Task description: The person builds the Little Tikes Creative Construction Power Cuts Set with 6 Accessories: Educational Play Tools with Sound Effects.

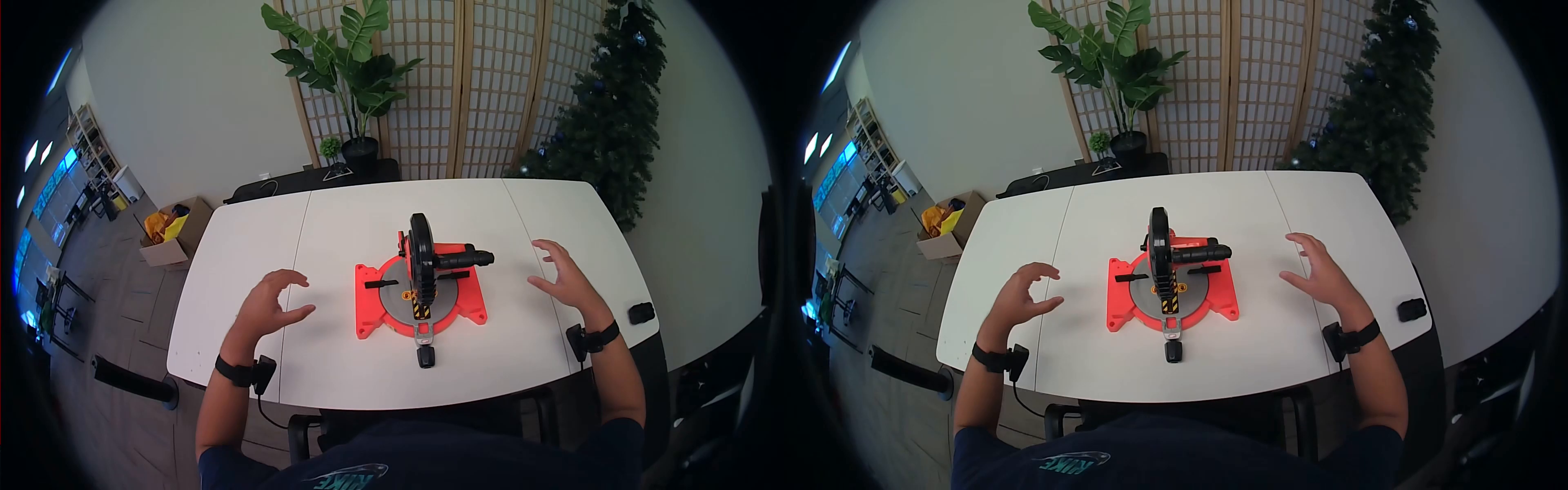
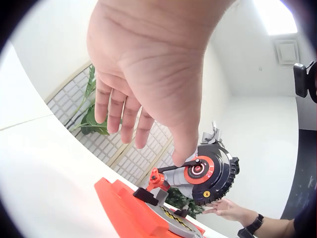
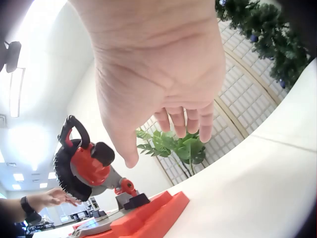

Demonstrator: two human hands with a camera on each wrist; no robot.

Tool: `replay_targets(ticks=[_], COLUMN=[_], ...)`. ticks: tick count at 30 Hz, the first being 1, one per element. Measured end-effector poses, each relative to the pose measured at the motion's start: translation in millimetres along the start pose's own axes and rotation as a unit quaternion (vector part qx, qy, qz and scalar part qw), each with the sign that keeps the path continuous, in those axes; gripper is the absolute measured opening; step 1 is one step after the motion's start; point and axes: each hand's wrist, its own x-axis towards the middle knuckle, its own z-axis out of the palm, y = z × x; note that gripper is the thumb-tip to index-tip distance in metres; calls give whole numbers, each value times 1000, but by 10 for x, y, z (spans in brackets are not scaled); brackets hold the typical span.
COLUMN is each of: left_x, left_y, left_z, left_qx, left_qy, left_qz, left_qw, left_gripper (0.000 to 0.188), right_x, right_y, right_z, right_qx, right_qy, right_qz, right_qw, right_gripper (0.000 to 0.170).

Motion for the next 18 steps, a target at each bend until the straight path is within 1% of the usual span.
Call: replay_targets(ticks=[2,3,4,6,7,8,10,11,12,14,16,18], left_x=[-150,-228,-302,-438,-503,-568,-706,-780,-842,-949,-1066,-1153], left_y=[-99,-119,-157,-245,-277,-330,-451,-514,-540,-587,-673,-709], left_z=[-82,-121,-162,-239,-268,-288,-318,-305,-314,-319,-306,-324], left_qx=[7,10,11,9,12,12,12,11,12,4,4,4], left_qy=[25,38,39,50,64,64,79,94,94,88,90,92], left_qz=[-35,-38,-38,-79,-68,-69,-108,-105,-105,-134,-141,-149], left_qw=[999,999,998,996,996,996,991,990,990,987,986,985], left_gripper=[40,40,40,40,38,38,39,39,39,37,37,38], right_x=[-91,-148,-204,-318,-378,-438,-562,-627,-690,-832,-996,-1156], right_y=[131,167,215,316,346,411,533,552,593,709,854,1030], right_z=[-122,-175,-239,-367,-403,-463,-589,-628,-673,-773,-878,-967], right_qx=[6,11,11,-3,-1,-1,-37,-67,-66,-105,-121,-154], right_qy=[18,39,38,36,64,64,51,67,67,47,35,35], right_qz=[11,10,9,29,20,19,59,62,62,115,123,131], right_qw=[1000,999,999,999,998,998,996,994,994,987,984,979], right_gripper=[63,54,54,47,38,38,32,26,26,25,25,29])
